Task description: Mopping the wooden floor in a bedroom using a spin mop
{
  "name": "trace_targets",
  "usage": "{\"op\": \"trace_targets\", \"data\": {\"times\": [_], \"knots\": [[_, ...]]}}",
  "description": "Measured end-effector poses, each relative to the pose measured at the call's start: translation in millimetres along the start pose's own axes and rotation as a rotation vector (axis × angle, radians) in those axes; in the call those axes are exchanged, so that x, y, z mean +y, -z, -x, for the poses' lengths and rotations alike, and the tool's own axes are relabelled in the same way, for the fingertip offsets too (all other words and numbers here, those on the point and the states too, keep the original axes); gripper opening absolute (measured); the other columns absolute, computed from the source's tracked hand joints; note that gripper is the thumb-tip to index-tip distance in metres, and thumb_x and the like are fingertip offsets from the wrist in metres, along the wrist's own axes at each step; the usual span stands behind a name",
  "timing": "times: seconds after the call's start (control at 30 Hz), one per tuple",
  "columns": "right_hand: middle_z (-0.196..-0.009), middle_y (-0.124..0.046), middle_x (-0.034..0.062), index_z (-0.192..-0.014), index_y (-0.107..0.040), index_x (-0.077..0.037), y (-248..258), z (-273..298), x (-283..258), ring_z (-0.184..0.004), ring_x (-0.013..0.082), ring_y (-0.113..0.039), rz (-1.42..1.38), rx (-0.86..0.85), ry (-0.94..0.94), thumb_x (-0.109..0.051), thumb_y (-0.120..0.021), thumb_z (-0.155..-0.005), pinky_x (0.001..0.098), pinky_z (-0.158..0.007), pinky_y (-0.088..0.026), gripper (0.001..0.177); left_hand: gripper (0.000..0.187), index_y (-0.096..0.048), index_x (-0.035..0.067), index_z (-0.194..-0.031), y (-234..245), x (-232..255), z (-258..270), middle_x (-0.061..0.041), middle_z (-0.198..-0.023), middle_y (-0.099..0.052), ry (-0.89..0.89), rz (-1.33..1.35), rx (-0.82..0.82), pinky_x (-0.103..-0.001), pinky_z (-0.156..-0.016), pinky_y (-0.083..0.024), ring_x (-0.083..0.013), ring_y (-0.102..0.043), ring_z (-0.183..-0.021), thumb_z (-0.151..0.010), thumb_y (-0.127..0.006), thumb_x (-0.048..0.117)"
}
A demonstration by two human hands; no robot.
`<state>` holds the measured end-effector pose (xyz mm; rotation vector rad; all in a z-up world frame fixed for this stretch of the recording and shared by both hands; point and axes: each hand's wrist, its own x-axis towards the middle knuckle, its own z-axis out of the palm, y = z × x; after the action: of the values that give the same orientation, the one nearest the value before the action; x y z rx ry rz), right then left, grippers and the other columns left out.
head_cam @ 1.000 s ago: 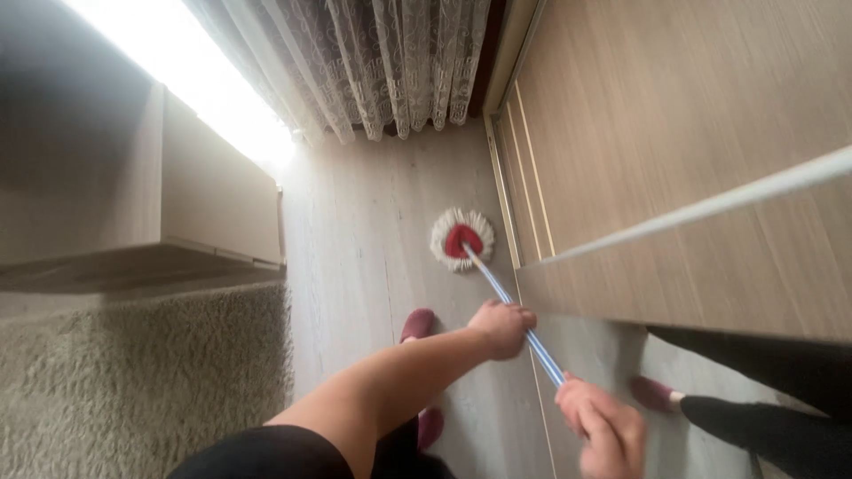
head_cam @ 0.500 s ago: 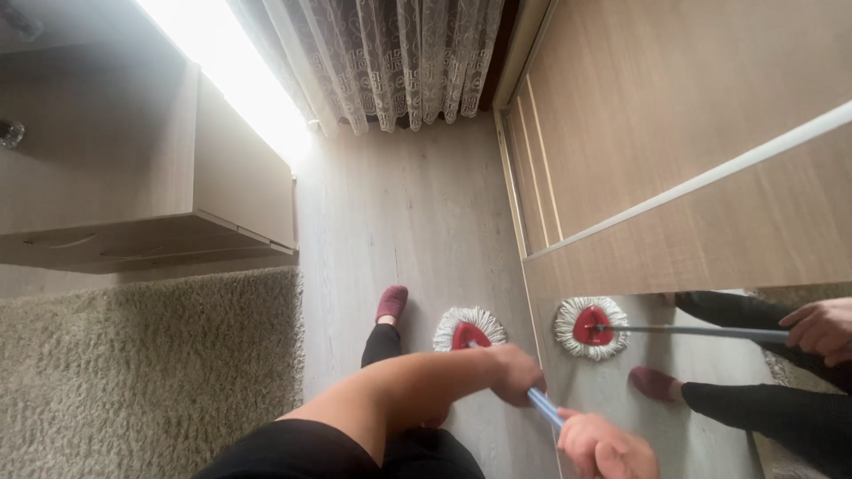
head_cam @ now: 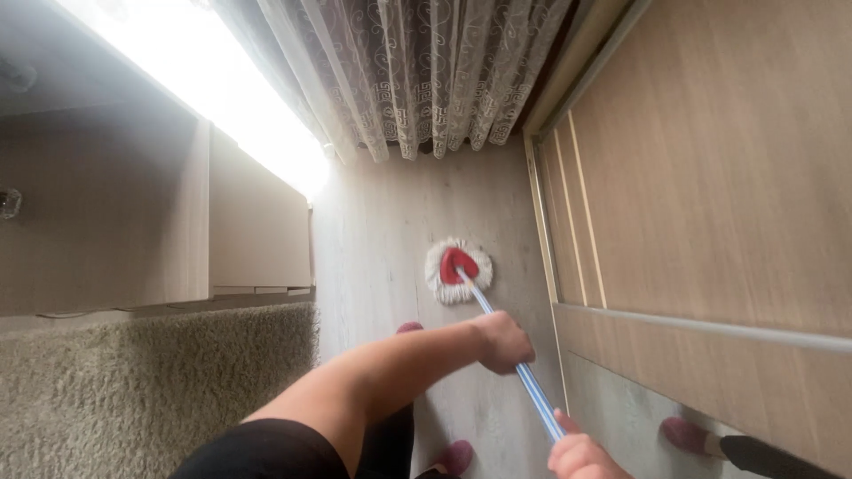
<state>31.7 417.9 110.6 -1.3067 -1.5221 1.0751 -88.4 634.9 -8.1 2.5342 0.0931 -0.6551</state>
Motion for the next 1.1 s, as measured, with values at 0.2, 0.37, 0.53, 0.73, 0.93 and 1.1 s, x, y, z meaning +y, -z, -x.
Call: {"op": "trace_targets", "data": {"times": [0.2, 0.37, 0.53, 0.73, 0.93, 1.1], "knots": [[-0.06, -0.052, 0.0025, -0.062, -0.042, -0.014, -55.6, -118.6, -3.9, -0.062, 0.0164, -0.061, -0.121, 0.27, 0.21, -0.025, -0.045, -0.103, 0.0524, -0.113, -0.045, 0.042, 0.019, -0.07, 0.026, -0.104, 22.1, -110.5, 11.0, 0.005, -0.096, -0.072, 0.059, -0.165, 0.006, -0.035, -0.079, -0.055, -0.0175, -0.069, -0.091, -0.102, -0.055, 0.037], [-0.062, -0.046, 0.0089, -0.062, -0.038, -0.009, -97.2, -195.4, 27.9, -0.064, 0.0239, -0.053, -0.18, 0.571, 0.173, -0.019, -0.031, -0.108, 0.0504, -0.103, -0.049, 0.048, 0.019, -0.071, 0.031, -0.115, 13.1, -200.6, -1.5, 0.001, -0.119, -0.069, 0.324, -0.221, 0.085, -0.062, -0.111, -0.037, -0.027, -0.063, -0.117, -0.1, -0.061, 0.036], [-0.058, -0.045, 0.0043, -0.058, -0.037, -0.012, -144.8, -239.2, 50.7, -0.059, 0.0198, -0.05, -0.135, 0.59, 0.226, -0.028, -0.034, -0.102, 0.0438, -0.092, -0.05, 0.047, 0.025, -0.068, 0.028, -0.123, -9.6, -229.8, 36.3, -0.002, -0.122, -0.067, 0.521, -0.074, 0.238, -0.054, -0.103, -0.042, -0.0286, -0.061, -0.115, -0.1, -0.056, 0.03], [-0.057, -0.042, 0.0043, -0.058, -0.036, -0.011, -172.2, -186.2, 42.6, -0.056, 0.0186, -0.045, -0.162, 0.651, 0.217, -0.007, -0.04, -0.089, 0.0424, -0.09, -0.05, 0.032, 0.051, -0.047, 0.021, -0.151, -32.1, -145.6, 80.5, -0.007, -0.159, -0.042, 0.552, 0.136, 0.297, -0.054, -0.114, -0.037, -0.0304, -0.041, -0.142, -0.101, -0.056, 0.024], [-0.058, -0.047, 0.0043, -0.058, -0.042, -0.008, -190.4, -58.9, 7.5, -0.06, 0.0174, -0.049, -0.086, 0.567, 0.105, -0.011, -0.043, -0.092, 0.0411, -0.095, -0.052, 0.034, 0.067, -0.035, 0.02, -0.158, -62.3, -27.6, 129.2, -0.007, -0.169, -0.026, 0.464, 0.267, 0.145, -0.054, -0.123, -0.026, -0.0299, -0.029, -0.152, -0.097, -0.06, 0.009], [-0.053, -0.05, 0.0046, -0.053, -0.042, -0.006, -176.9, 56.8, 20.3, -0.054, 0.0102, -0.049, 0.038, 0.621, -0.065, -0.012, -0.04, -0.085, 0.0375, -0.094, -0.06, 0.033, 0.062, -0.04, 0.019, -0.155, -149.7, 55.2, 118.3, -0.005, -0.166, -0.034, 0.341, 0.288, 0.163, -0.054, -0.122, -0.025, -0.0269, -0.029, -0.154, -0.096, -0.058, 0.013]]}}
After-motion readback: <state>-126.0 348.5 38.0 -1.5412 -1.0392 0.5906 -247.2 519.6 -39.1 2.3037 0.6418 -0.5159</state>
